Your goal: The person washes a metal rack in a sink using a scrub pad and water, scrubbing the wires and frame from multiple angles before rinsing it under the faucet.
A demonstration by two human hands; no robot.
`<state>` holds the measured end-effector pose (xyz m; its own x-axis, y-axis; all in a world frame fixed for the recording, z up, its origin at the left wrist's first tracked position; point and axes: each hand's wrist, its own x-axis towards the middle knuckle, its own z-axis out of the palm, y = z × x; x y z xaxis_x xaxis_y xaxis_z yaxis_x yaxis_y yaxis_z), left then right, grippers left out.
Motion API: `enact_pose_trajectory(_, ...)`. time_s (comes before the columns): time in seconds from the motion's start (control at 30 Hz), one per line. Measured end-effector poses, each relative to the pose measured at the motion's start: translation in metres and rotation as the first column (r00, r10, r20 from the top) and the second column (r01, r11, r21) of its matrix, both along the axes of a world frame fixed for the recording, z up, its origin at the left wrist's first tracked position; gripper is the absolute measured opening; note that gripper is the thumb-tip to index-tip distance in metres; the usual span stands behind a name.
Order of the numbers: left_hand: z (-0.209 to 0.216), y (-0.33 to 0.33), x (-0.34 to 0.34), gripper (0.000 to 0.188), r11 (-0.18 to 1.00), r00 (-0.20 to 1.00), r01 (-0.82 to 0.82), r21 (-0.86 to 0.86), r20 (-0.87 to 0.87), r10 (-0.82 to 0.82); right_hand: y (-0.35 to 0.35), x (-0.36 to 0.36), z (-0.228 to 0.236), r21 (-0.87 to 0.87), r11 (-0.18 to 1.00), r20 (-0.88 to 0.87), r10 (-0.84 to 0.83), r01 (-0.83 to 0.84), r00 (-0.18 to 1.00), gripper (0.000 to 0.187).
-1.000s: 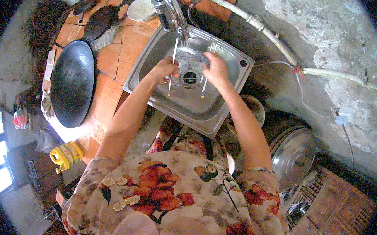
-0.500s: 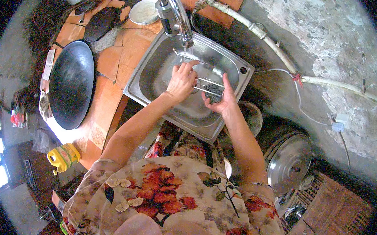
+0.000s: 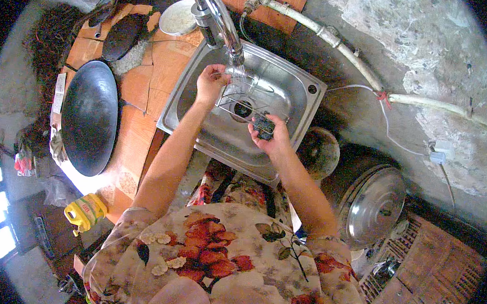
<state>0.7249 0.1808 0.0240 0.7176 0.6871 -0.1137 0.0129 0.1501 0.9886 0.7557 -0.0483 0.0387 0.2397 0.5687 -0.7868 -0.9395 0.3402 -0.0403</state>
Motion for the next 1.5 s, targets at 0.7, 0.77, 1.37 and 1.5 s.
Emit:
enact_pose_trajectory(0.7, -0.032, -0.007, 0.003, 0.060, 0.559, 0.868, -0.190, -0.807, -0.405, -0.289, -0.009, -0.041, -0.001, -0.395, 0.891, 0.694, 0.449, -0.223, 0.564, 0.031)
enact_pose_trajectory(0.77, -0.031, -0.007, -0.001, 0.047, 0.601, 0.869, -0.179, -0.779, -0.412, -0.275, -0.030, -0.032, -0.003, -0.423, 0.840, 0.624, 0.542, -0.339, 0.563, 0.036)
enact_pose_trajectory(1.37, 0.007, 0.021, -0.034, 0.043, 0.697, 0.917, 0.206, -0.687, -0.112, -0.382, 0.017, 0.052, 0.012, -0.608, 0.712, 0.582, 0.700, 0.351, -0.414, 0.036)
enact_pose_trajectory(1.5, 0.011, 0.025, -0.034, 0.044, 0.755, 0.914, 0.227, -0.615, -0.134, -0.384, -0.011, 0.084, 0.011, -0.681, 0.675, 0.658, 0.734, 0.285, -0.166, 0.034)
